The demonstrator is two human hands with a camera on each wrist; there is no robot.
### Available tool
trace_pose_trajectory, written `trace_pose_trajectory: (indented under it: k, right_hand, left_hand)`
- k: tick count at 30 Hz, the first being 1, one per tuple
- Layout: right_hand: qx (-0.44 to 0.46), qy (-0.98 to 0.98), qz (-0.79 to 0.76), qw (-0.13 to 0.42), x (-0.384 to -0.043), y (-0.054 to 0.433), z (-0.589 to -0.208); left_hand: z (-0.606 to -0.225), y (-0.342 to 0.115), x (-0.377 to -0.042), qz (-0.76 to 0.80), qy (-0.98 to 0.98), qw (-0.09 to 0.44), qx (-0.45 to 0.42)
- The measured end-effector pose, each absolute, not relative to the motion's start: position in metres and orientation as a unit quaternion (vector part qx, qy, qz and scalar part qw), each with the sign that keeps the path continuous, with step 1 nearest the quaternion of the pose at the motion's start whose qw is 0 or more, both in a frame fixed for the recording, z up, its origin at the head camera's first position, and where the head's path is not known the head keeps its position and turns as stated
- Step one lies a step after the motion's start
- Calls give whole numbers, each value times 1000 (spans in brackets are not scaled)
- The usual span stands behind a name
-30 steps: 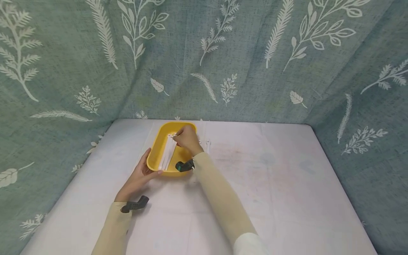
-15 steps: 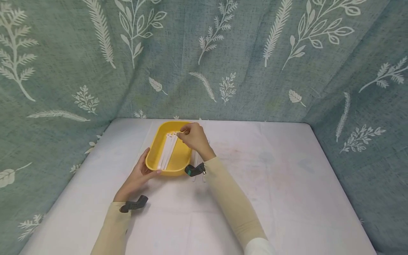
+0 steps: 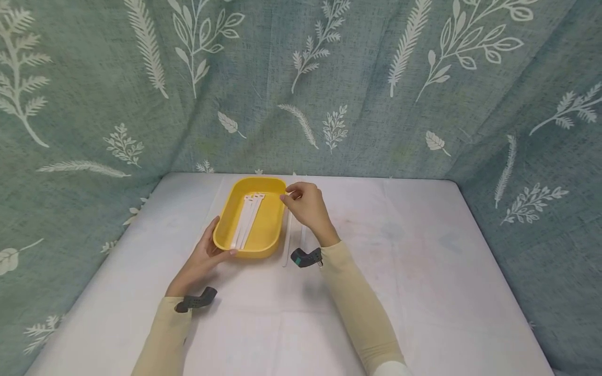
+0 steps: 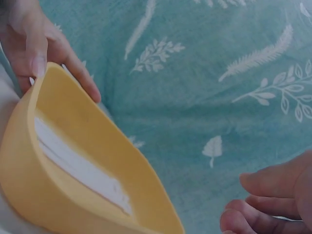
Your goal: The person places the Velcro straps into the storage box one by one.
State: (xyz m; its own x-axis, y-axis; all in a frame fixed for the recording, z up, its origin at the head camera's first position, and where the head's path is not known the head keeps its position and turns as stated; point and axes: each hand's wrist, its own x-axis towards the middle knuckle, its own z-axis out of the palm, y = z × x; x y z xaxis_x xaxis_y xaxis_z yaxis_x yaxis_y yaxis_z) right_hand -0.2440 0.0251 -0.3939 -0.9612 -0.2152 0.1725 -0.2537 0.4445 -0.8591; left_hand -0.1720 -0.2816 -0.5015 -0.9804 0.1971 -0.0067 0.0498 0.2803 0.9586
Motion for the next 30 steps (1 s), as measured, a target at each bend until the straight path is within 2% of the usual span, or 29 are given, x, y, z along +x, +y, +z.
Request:
trace_pose_trajectory:
  k: [13,30]
  right_hand:
    - [86,-852,514,54,-233,51,-412]
    - [49,-853,517,60,-239,64,-435]
  left_hand:
    - [-503,-279,-172,588,803,65,74]
    - [-501,-280,-172,587,804,64,68]
